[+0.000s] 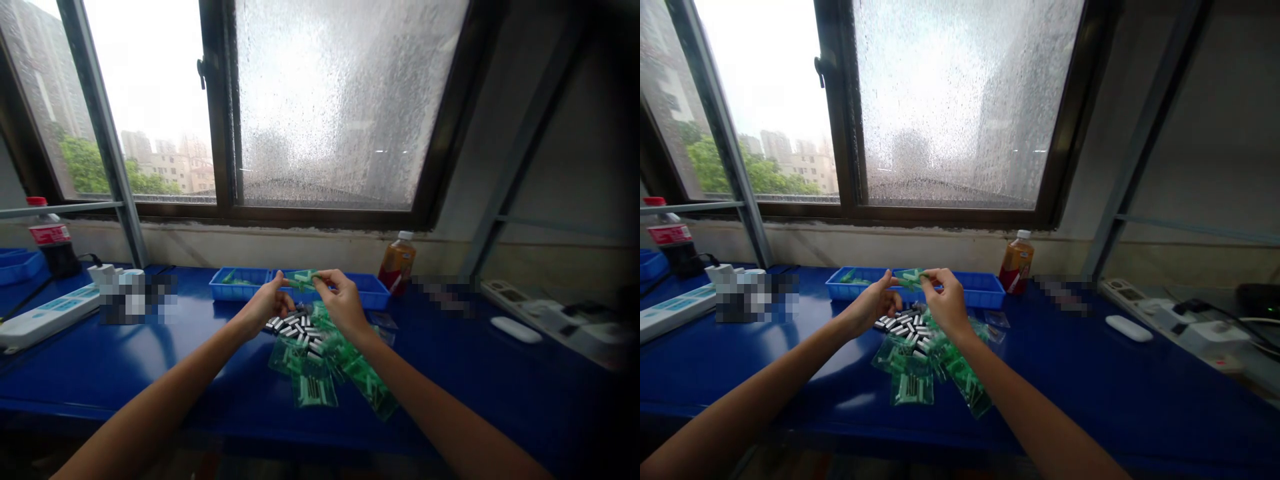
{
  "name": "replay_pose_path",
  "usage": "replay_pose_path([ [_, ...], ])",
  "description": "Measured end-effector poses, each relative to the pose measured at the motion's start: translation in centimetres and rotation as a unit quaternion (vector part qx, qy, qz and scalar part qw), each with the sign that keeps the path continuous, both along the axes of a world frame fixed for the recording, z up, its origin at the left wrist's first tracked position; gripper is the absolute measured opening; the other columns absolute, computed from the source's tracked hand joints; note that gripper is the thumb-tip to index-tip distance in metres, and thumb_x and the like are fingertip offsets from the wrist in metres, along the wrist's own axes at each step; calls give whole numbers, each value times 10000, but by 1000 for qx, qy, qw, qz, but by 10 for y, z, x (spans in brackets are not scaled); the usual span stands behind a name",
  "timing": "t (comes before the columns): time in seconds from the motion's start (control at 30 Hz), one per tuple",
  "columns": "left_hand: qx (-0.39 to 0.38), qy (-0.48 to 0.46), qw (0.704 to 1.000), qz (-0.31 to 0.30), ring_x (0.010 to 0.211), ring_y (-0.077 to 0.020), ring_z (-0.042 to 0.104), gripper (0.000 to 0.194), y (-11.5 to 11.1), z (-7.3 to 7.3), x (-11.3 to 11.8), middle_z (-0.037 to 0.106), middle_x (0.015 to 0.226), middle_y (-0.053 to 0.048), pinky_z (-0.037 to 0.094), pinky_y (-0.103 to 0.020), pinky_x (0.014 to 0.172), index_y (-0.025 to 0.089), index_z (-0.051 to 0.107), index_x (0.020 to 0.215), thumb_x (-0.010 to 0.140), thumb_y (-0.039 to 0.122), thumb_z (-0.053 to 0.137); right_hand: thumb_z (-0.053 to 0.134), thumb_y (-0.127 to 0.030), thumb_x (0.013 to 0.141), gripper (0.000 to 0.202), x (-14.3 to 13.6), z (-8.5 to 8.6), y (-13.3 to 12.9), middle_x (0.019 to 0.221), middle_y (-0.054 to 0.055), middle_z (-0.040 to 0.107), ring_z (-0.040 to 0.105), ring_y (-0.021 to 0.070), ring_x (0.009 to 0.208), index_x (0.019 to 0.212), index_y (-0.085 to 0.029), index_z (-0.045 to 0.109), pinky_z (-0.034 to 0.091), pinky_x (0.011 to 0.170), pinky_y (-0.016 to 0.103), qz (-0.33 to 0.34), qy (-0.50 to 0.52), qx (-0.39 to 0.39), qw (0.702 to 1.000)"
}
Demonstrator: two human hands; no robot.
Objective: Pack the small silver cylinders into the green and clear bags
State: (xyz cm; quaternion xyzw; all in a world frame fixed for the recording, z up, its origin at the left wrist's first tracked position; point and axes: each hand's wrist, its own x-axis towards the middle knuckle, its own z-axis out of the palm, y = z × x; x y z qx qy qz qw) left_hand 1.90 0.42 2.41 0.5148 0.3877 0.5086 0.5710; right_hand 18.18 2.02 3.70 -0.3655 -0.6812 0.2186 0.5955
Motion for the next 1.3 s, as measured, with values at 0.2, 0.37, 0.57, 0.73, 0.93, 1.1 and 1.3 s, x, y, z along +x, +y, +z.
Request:
replay_pose_path([
  [0.2, -2, -62, 998, 12, 626, -129, 604, 434, -5, 6, 3, 653, 757, -76, 438, -237, 604, 125, 563, 835, 790, 550, 490, 532, -196, 724, 145, -2, 0, -7, 807, 44, 546, 539, 161, 762, 737, -195, 677, 434, 626, 270, -15, -48, 59, 997],
  [0.37, 103, -22, 991, 84, 584, -75, 528, 305, -5, 4, 2, 547, 647, 39, 407, -191, 580, 147, 559, 941, 683, 261, 675, 421, -94, 685, 313, -2, -4, -1, 812, 39, 564, 531, 151, 736, 777, -210, 697, 421, 655, 281, 7, -83, 26, 996],
  [0.57, 241, 141, 940, 195, 625, -122, 560, 338, -3, 3, -3, 583, 676, 13, 409, -222, 576, 181, 511, 1109, 785, 258, 567, 499, -260, 719, 215, 1, -1, 1, 817, 58, 654, 559, 181, 797, 715, -166, 692, 404, 733, 299, 63, -41, -130, 989],
  [0.73, 448, 342, 812, 153, 841, -164, 594, 203, -11, 4, 0, 660, 903, -51, 437, -291, 785, 201, 646, 917, 851, 169, 456, 508, -479, 730, 370, 4, 2, 3, 695, 59, 614, 509, 137, 611, 674, -136, 634, 329, 501, 241, 102, 68, -287, 950],
  [0.93, 456, 376, 785, 184, 1030, -205, 497, 262, -7, -3, 3, 545, 1063, -88, 408, -346, 880, 207, 680, 898, 793, 106, 462, 577, -368, 695, 222, 5, 2, 6, 575, -40, 479, 394, 65, 423, 758, -155, 594, 249, 408, 210, 99, 87, -236, 963],
  [1.1, 222, 225, 940, 125, 708, -152, 545, 321, -4, 3, -1, 572, 791, -60, 430, -274, 637, 131, 669, 879, 828, 380, 474, 532, -366, 764, 236, 2, 0, 4, 664, -1, 562, 505, 104, 468, 857, -171, 626, 368, 438, 233, 47, 15, -92, 995],
  [1.3, 24, -5, 999, 39, 557, -84, 518, 431, -5, 6, -1, 569, 700, -23, 400, -214, 548, 107, 621, 792, 750, 531, 554, 527, -185, 755, 160, -1, -2, -7, 897, 58, 560, 571, 156, 835, 808, -195, 677, 484, 690, 261, 53, -77, 81, 992],
])
